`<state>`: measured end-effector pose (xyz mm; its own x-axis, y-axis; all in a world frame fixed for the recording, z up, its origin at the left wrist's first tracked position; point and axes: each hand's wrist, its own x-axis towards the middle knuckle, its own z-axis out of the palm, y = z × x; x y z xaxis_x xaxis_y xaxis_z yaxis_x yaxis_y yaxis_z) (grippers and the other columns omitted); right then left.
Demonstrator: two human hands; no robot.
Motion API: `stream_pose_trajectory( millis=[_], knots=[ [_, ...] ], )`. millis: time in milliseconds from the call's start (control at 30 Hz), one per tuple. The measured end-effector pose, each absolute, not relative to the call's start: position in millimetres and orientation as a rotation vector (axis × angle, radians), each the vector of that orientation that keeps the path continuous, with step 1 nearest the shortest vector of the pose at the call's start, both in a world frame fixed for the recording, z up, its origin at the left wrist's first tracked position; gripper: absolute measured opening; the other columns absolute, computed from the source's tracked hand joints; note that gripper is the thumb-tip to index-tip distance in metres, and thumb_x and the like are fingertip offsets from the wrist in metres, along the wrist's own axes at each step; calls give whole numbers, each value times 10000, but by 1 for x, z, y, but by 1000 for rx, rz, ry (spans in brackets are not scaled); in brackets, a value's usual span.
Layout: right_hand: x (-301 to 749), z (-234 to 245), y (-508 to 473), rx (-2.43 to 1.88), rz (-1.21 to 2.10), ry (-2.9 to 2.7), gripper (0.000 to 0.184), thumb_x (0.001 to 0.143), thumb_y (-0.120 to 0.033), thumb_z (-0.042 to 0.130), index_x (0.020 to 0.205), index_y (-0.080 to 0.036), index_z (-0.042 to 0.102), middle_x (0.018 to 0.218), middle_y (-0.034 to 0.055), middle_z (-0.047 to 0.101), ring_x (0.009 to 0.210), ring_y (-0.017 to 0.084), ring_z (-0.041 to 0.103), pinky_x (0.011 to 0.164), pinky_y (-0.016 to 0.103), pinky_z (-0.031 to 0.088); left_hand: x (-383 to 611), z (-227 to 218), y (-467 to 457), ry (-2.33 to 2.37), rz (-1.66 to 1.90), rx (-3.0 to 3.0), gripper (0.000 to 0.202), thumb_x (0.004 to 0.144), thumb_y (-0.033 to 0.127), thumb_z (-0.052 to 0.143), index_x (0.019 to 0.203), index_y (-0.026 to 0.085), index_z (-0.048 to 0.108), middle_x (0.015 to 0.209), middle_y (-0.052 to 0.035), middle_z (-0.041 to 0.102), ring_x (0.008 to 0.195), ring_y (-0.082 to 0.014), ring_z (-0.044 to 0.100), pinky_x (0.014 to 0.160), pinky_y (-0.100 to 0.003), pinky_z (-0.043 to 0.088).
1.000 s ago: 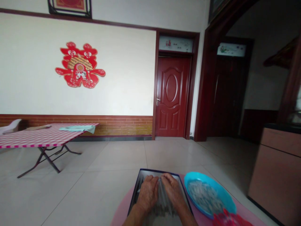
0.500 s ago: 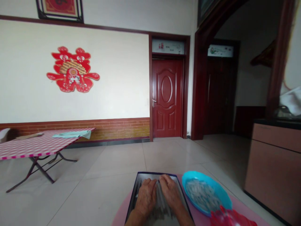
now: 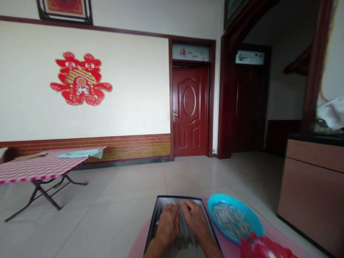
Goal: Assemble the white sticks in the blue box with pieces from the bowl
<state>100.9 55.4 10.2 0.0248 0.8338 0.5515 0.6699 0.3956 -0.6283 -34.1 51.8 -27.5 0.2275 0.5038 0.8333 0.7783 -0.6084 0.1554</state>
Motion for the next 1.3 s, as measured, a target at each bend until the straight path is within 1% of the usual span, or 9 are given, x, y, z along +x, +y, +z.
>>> stream_pose_trajectory(
  millis=[167, 400, 533, 667, 867, 1000, 1067, 1167, 1300],
  knots=[
    [100, 10, 55, -1327, 188, -1725, 336, 869, -337, 326, 640, -226, 544, 707, 56, 657, 671, 174, 579, 656, 279, 367, -34, -34, 55, -1147, -1362, -2095, 311, 940, 236, 324, 1055, 166, 604, 947, -104, 673, 922, -227, 628, 819, -405, 538],
    [100, 12, 52, -1317, 224, -1717, 401, 874, -395, 327, 570, -230, 530, 635, 52, 644, 612, 173, 570, 627, 284, 363, -33, -17, 48, -1187, -1312, -2211, 309, 931, 225, 334, 994, 178, 632, 813, -78, 660, 757, -206, 625, 699, -363, 556],
    [101, 14, 51, -1316, 310, -1633, 416, 880, -405, 321, 610, -231, 585, 691, 74, 683, 662, 193, 602, 648, 292, 379, -34, -24, 51, -1172, -1337, -2150, 312, 932, 218, 332, 1016, 165, 628, 873, -97, 675, 832, -220, 636, 747, -378, 558],
    [101, 14, 51, -1298, 259, -1673, 352, 850, -349, 349, 597, -239, 566, 693, 59, 682, 662, 183, 592, 630, 279, 374, -34, -33, 55, -1133, -1354, -2102, 312, 938, 229, 331, 1049, 152, 613, 930, -110, 673, 903, -230, 627, 801, -404, 547],
    [101, 14, 51, -1337, 246, -1698, 398, 863, -383, 343, 578, -226, 573, 640, 68, 672, 599, 178, 580, 618, 282, 365, -33, -18, 49, -1169, -1305, -2220, 320, 932, 203, 315, 1006, 162, 623, 813, -84, 657, 767, -205, 621, 704, -369, 559],
    [100, 15, 50, -1287, 247, -1672, 369, 853, -366, 372, 593, -229, 596, 673, 60, 687, 611, 179, 587, 614, 278, 363, -32, -13, 46, -1177, -1308, -2225, 332, 930, 199, 305, 999, 155, 627, 827, -96, 662, 761, -210, 619, 698, -375, 558],
    [99, 15, 49, -1284, 226, -1684, 362, 842, -350, 383, 555, -234, 571, 634, 45, 670, 572, 168, 565, 584, 273, 347, -32, -14, 46, -1172, -1308, -2216, 334, 934, 208, 302, 1005, 155, 625, 829, -96, 661, 753, -207, 618, 682, -368, 557],
    [100, 16, 48, -1299, 258, -1698, 405, 853, -394, 378, 527, -232, 556, 587, 38, 650, 550, 164, 556, 561, 269, 336, -32, -16, 47, -1184, -1311, -2221, 329, 940, 216, 303, 1007, 171, 622, 806, -77, 653, 741, -197, 614, 667, -352, 554],
    [100, 15, 49, -1309, 304, -1688, 424, 867, -397, 341, 577, -227, 598, 654, 58, 687, 619, 178, 599, 612, 270, 363, -32, -17, 48, -1164, -1345, -2192, 325, 942, 228, 305, 994, 180, 622, 817, -77, 651, 755, -201, 616, 679, -354, 550]
  ],
)
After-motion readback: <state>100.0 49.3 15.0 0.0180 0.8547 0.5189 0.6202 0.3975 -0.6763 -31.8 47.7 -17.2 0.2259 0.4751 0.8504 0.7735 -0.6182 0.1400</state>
